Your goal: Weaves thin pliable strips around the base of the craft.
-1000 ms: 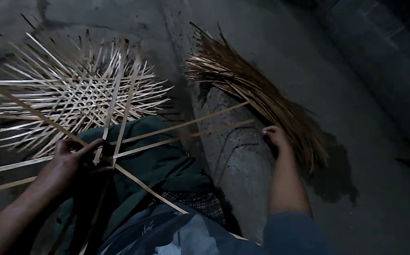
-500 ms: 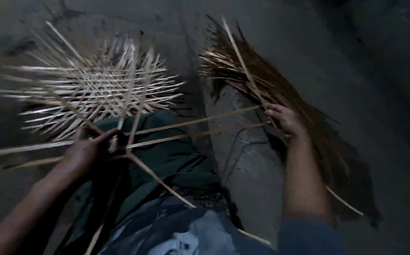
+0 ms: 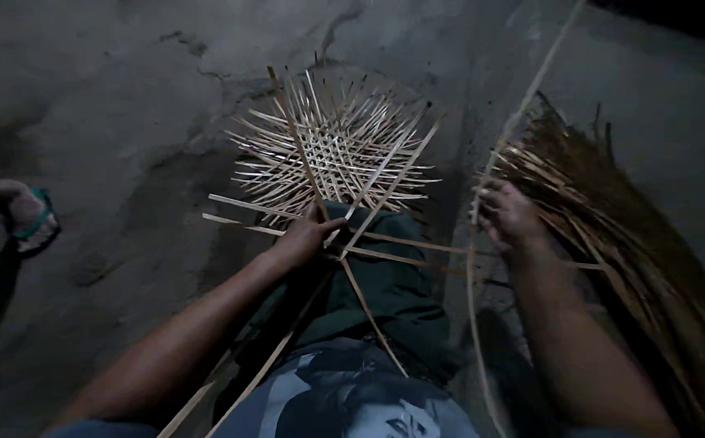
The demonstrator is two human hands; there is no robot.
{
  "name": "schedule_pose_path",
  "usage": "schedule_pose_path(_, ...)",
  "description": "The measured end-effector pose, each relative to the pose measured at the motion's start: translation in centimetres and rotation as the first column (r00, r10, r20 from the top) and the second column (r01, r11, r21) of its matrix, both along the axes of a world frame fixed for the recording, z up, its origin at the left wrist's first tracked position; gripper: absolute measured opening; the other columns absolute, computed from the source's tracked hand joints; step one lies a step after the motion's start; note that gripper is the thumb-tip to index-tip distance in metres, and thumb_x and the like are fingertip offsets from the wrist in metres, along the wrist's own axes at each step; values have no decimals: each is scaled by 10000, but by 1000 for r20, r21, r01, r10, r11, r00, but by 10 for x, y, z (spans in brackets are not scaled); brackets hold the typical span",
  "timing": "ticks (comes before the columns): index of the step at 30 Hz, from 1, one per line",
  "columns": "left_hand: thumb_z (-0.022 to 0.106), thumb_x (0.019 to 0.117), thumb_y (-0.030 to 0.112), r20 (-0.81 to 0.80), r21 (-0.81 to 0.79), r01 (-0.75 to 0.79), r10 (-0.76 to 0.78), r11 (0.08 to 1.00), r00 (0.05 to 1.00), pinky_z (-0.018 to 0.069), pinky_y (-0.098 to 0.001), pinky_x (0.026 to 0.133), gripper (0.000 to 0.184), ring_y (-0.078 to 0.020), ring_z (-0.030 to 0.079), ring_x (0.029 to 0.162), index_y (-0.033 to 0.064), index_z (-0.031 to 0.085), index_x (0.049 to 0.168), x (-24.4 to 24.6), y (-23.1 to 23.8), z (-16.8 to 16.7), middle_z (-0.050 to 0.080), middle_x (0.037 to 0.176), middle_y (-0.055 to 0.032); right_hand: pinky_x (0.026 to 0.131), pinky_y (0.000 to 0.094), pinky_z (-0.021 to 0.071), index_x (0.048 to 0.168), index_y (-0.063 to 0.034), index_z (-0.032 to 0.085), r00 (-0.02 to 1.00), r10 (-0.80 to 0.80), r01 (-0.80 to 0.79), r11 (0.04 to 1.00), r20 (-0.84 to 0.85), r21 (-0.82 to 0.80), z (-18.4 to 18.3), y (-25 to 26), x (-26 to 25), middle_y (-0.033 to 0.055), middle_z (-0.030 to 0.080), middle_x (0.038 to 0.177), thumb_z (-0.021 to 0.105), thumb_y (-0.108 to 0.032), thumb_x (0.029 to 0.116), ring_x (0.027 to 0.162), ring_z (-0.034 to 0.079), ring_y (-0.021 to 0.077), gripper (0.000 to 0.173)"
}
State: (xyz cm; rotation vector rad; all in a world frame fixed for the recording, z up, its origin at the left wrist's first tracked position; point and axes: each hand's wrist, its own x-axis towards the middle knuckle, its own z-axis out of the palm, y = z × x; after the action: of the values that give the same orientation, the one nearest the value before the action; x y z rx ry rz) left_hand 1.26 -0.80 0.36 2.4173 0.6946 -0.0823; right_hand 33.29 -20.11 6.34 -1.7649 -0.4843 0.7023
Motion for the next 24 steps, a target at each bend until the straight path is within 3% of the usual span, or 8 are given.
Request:
schedule_pose_path(7,857,832,312,5,-44,23,-22,999,1000,547,-551,908,696,-410,622,1110,313,556,1460,-3,5,-3,470,1417,-271,798,325,592,1338,-6,460,955,-200,247,946,-218,212,-7,70,-21,97,618,1101,487,-107,1066,870,668,153,291)
schedule_pose_path(12,868,818,342,39,-52,36,-34,998,999,558,-516,888,674,-376,627,1081,305,580,1425,-4,7,-5,474,1389,-264,818,287,614,1072,-79,514,897,-198,352,861,-396,368,35,74,-58,41,622,940,469,-121,1059,851,694,139,62)
schedule_pose_path(15,878,808,325,71,-58,29,-24,998,997,573,-534,856,668,-369,641,1058,311,595,1412,-3,9,-8,483,1385,-247,860,270,561,1128,-111,590,870,76,85,950,-487,300,32,60,-146,14,694,1070,400,-239,1102,959,679,106,230)
schedule_pose_path(18,841,830,220,114,-55,-1,8,998,993,564,-556,875,609,-371,621,1131,302,627,1394,-6,6,-15,492,1423,-224,902,334,604,1316,42,550,642,412,-449,886,-646,119,24,38,-211,128,721,1140,394,-248,1126,1008,728,197,381)
schedule_pose_path(19,869,791,272,121,-44,-5,10,999,993,572,-535,855,636,-351,614,1136,343,623,1373,-8,6,-18,481,1424,-203,845,340,629,1290,56,602,595,533,-619,782,-601,81,23,32,-217,125,744,1088,442,-223,1111,942,746,196,368)
schedule_pose_path(21,908,750,340,115,-49,-10,15,999,993,582,-535,827,675,-357,625,1111,369,622,1361,-9,6,-17,468,1432,-209,716,268,635,1128,-22,730,692,705,-719,693,-152,-58,17,21,-208,25,756,937,606,-198,1042,788,729,94,232)
schedule_pose_path(23,918,736,343,110,-67,-13,20,998,994,576,-570,823,696,-395,629,1109,354,627,1368,-7,8,-17,463,1440,-240,820,292,600,1215,-143,729,616,661,-619,742,427,-256,-2,18,-177,11,723,1073,734,-317,949,924,690,85,318)
schedule_pose_path(24,915,737,354,113,-56,-3,9,998,994,576,-568,825,701,-400,625,1119,353,621,1373,-6,9,-19,454,1446,-246,919,384,576,1319,-158,677,518,670,-580,732,532,-358,-12,19,-160,64,685,1190,755,-376,923,1060,667,164,458)
